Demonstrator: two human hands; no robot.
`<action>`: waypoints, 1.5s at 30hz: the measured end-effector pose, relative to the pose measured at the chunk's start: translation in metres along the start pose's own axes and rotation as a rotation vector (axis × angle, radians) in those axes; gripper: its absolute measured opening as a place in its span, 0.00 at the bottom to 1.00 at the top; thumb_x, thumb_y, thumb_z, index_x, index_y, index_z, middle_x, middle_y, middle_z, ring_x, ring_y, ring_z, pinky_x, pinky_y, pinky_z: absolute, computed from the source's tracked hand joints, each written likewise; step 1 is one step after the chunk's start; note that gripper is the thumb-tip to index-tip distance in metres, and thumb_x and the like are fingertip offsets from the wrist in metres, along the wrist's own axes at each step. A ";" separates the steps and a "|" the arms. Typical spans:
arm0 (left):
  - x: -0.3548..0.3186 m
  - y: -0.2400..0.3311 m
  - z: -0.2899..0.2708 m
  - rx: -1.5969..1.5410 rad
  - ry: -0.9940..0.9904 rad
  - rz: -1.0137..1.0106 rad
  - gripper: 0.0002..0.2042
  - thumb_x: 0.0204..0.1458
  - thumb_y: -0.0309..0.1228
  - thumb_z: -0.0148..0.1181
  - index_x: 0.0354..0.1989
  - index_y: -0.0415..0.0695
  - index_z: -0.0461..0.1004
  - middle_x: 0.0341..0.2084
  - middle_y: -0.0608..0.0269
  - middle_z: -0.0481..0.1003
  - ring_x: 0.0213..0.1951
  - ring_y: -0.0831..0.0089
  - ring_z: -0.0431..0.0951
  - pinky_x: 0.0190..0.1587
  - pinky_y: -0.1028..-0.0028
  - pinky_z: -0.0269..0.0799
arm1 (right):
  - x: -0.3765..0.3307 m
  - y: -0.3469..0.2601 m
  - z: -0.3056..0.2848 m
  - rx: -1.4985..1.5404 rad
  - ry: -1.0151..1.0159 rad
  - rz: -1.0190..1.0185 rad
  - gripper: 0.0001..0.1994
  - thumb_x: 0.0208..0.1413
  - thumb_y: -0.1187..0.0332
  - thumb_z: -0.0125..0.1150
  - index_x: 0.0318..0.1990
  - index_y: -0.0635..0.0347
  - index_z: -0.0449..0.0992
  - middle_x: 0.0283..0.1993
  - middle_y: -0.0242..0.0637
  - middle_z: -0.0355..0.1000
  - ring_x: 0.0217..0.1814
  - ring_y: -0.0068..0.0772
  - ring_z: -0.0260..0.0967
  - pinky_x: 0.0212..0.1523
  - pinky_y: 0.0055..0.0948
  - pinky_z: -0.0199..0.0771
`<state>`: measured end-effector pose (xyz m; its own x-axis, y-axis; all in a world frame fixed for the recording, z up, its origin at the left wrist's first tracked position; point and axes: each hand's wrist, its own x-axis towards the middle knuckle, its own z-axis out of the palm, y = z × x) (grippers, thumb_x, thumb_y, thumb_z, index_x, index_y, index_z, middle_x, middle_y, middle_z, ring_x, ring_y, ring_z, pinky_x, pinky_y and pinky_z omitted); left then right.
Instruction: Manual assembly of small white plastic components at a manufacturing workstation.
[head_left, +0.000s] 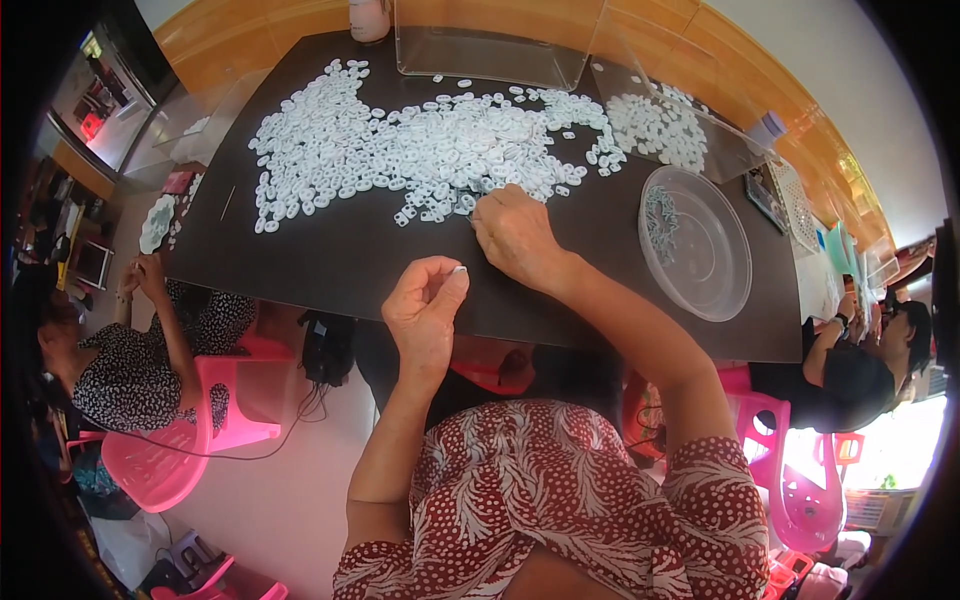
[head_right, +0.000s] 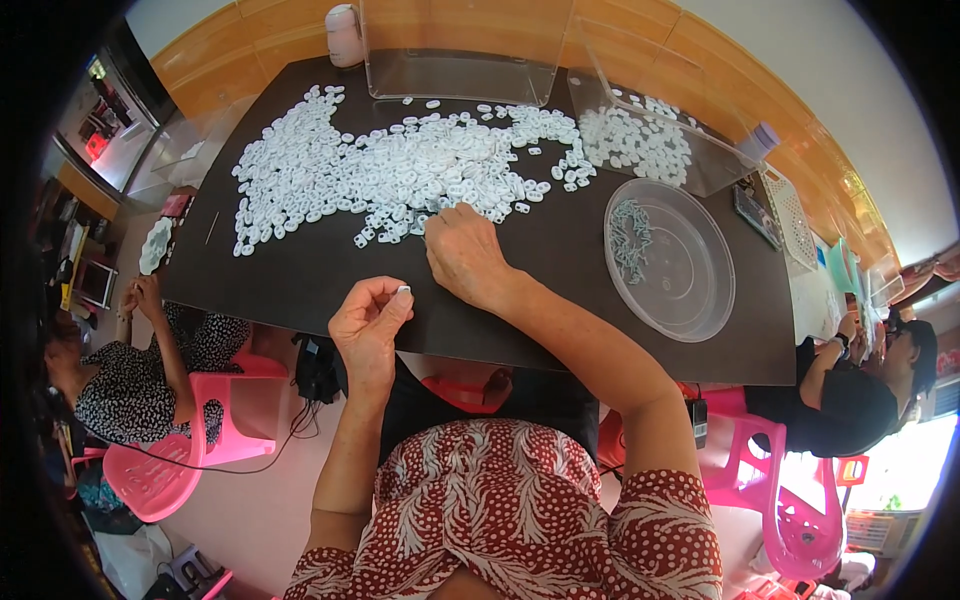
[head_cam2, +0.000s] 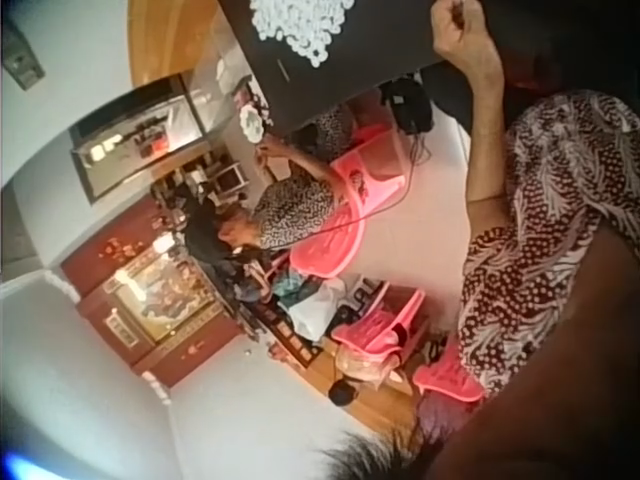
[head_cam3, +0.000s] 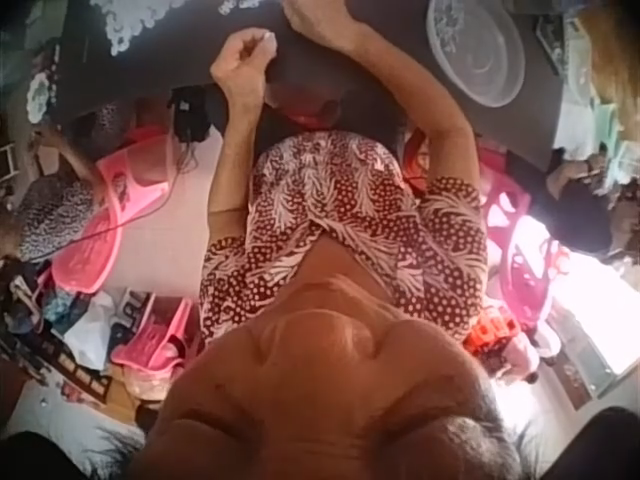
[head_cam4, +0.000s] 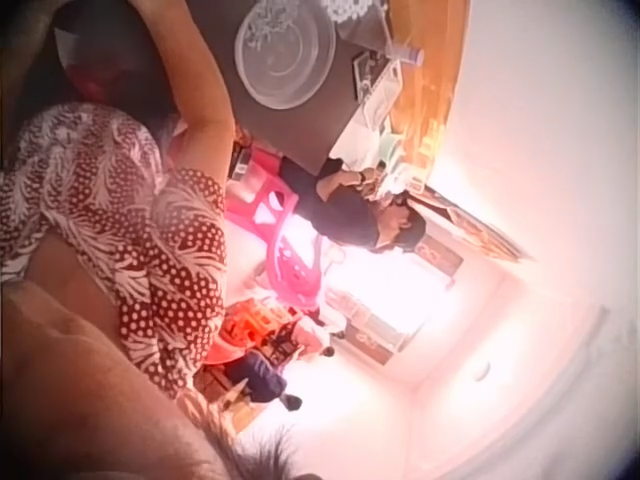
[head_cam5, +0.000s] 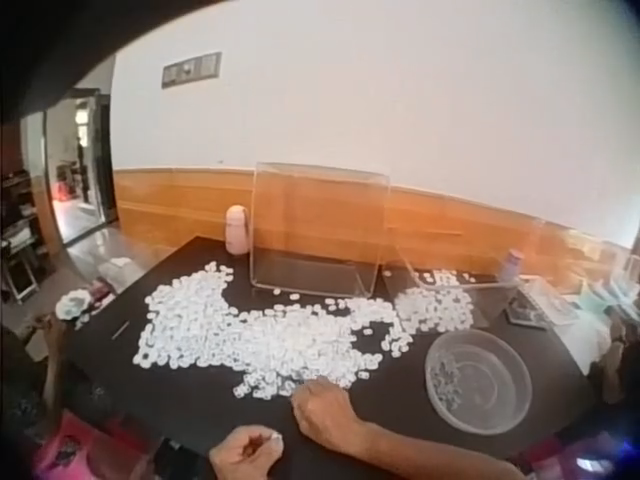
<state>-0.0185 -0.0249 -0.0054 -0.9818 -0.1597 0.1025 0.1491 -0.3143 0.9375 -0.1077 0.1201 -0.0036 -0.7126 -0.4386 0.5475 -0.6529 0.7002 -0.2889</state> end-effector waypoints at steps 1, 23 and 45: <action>0.001 0.001 0.000 0.000 0.002 0.001 0.06 0.48 0.21 0.61 0.35 0.35 0.73 0.27 0.68 0.72 0.27 0.83 0.69 0.32 0.84 0.67 | -0.001 0.000 -0.002 0.001 -0.001 -0.002 0.03 0.40 0.77 0.58 0.23 0.65 0.70 0.26 0.47 0.67 0.32 0.49 0.65 0.32 0.43 0.66; 0.021 -0.003 -0.003 0.270 0.019 0.116 0.08 0.51 0.21 0.58 0.40 0.37 0.75 0.26 0.70 0.71 0.26 0.86 0.67 0.27 0.86 0.64 | 0.002 -0.014 -0.033 0.585 -0.228 0.472 0.07 0.49 0.71 0.58 0.28 0.68 0.74 0.24 0.36 0.71 0.26 0.26 0.67 0.30 0.23 0.67; 0.041 0.008 0.010 0.471 -0.082 0.012 0.04 0.48 0.24 0.57 0.27 0.37 0.72 0.16 0.63 0.71 0.20 0.78 0.70 0.25 0.77 0.65 | -0.001 -0.022 -0.032 0.842 -0.144 0.553 0.06 0.48 0.78 0.60 0.35 0.68 0.73 0.30 0.30 0.71 0.31 0.16 0.66 0.33 0.19 0.69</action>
<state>-0.0588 -0.0250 0.0095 -0.9892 -0.0805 0.1224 0.1095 0.1484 0.9828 -0.0847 0.1233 0.0272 -0.9572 -0.2763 0.0862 -0.1519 0.2258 -0.9623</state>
